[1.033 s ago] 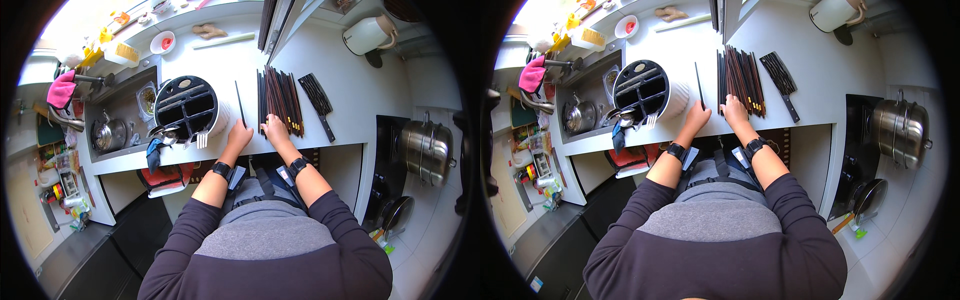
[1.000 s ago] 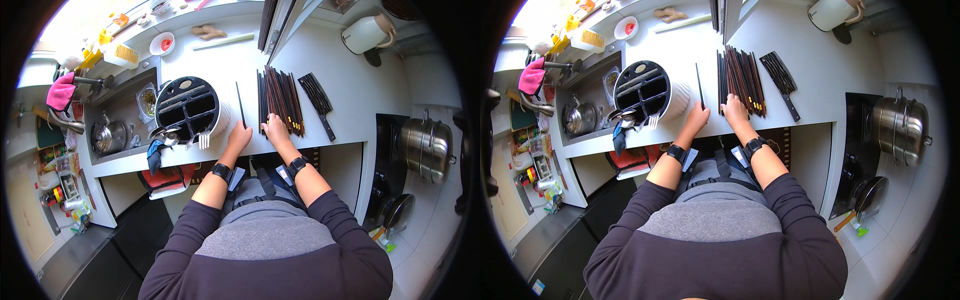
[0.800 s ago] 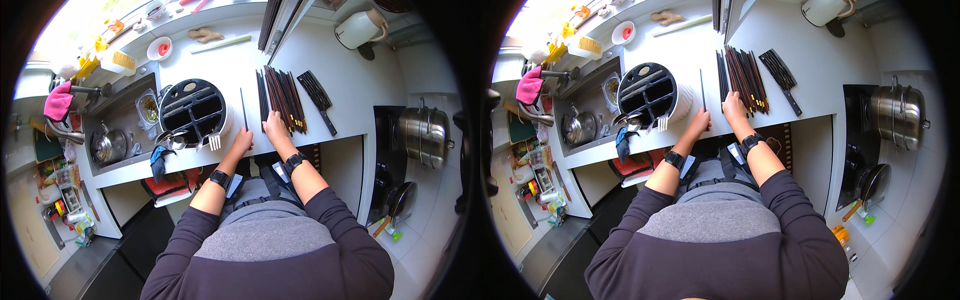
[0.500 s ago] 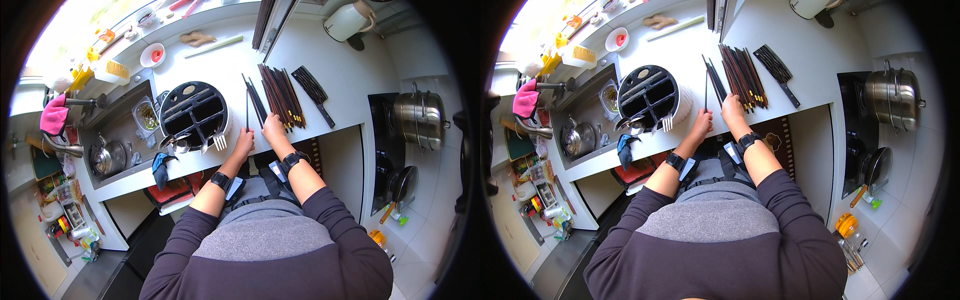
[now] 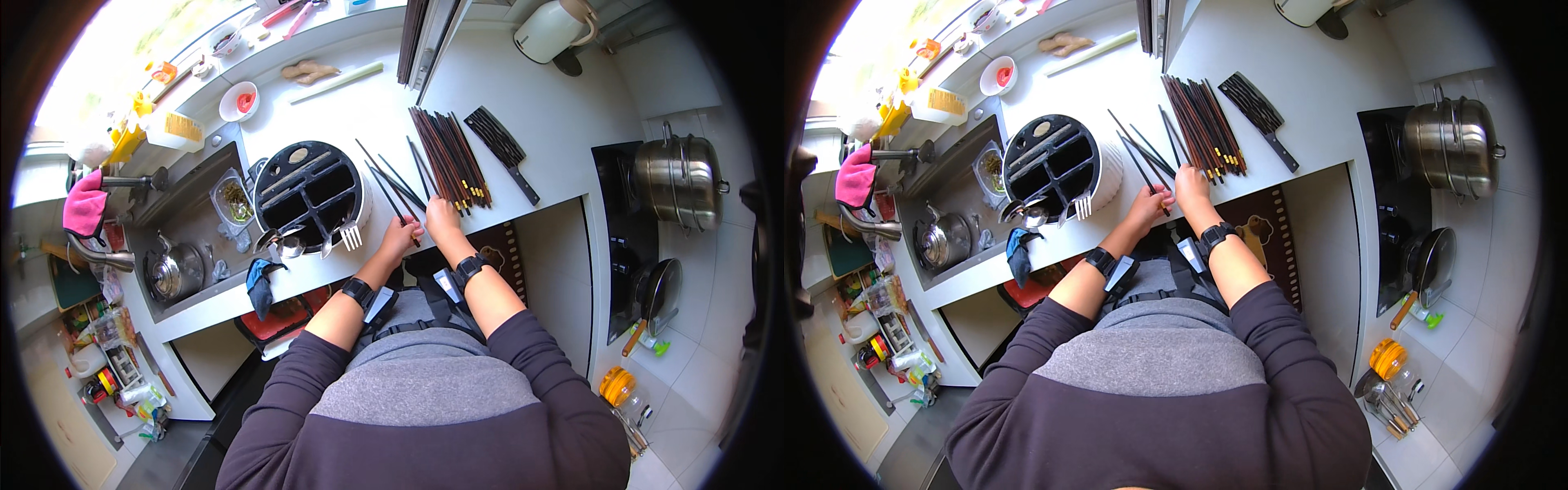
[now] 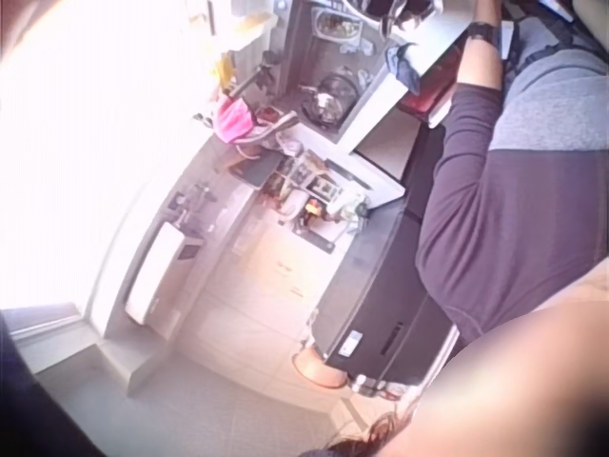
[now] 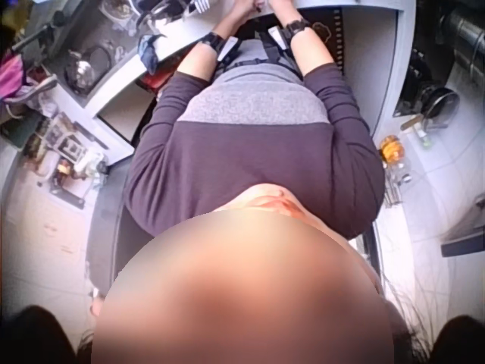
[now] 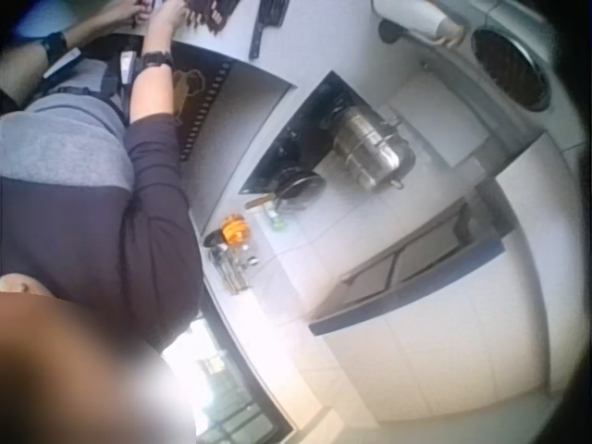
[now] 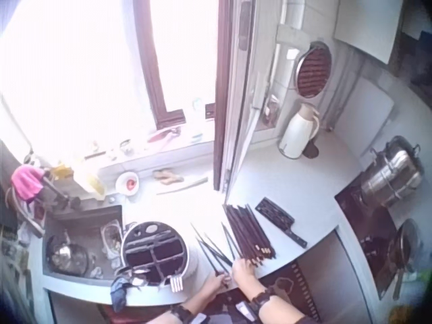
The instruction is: The person rinses a black cutlery organizer and a white ceramic container under the kitchen tap, then places the organizer into the container. They then sort and place spoons, forks, chopsticks, and knives into the organizer's compartments.
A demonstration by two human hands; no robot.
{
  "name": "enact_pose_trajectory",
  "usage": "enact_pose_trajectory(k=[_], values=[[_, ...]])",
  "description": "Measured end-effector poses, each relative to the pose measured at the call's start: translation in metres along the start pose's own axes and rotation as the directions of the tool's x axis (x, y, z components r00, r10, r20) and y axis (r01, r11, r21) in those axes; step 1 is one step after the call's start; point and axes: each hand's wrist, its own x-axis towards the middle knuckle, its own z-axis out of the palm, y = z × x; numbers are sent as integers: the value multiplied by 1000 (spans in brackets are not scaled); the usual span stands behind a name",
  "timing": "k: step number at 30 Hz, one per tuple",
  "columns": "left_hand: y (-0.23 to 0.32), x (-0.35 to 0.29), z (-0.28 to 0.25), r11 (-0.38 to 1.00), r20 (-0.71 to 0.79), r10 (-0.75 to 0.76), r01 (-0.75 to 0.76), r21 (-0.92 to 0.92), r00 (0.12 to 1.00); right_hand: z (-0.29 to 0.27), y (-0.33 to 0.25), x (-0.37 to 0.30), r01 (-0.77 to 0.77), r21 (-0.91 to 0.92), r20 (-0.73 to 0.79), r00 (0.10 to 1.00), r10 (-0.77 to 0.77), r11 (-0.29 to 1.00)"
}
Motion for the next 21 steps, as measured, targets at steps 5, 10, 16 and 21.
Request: enact_pose_trajectory(k=[5, 10, 16, 21], values=[[7, -3, 2, 1000, 47, -19, 18, 21, 999, -15, 13, -11, 148, 131, 68, 985, -158, 980], [19, -19, 18, 980, 182, 40, -3, -199, 982, -29, 15, -30, 85, 663, 253, 910, -330, 744], [27, -20, 20, 989, 139, 143, -148, 23, 980, -40, 9, -38, 456, 527, 99, 805, -585, 717], [33, -23, 5, 977, 12, 200, -200, 79, 980, -58, 51, -14, 324, 657, -92, 931, -354, 681]])
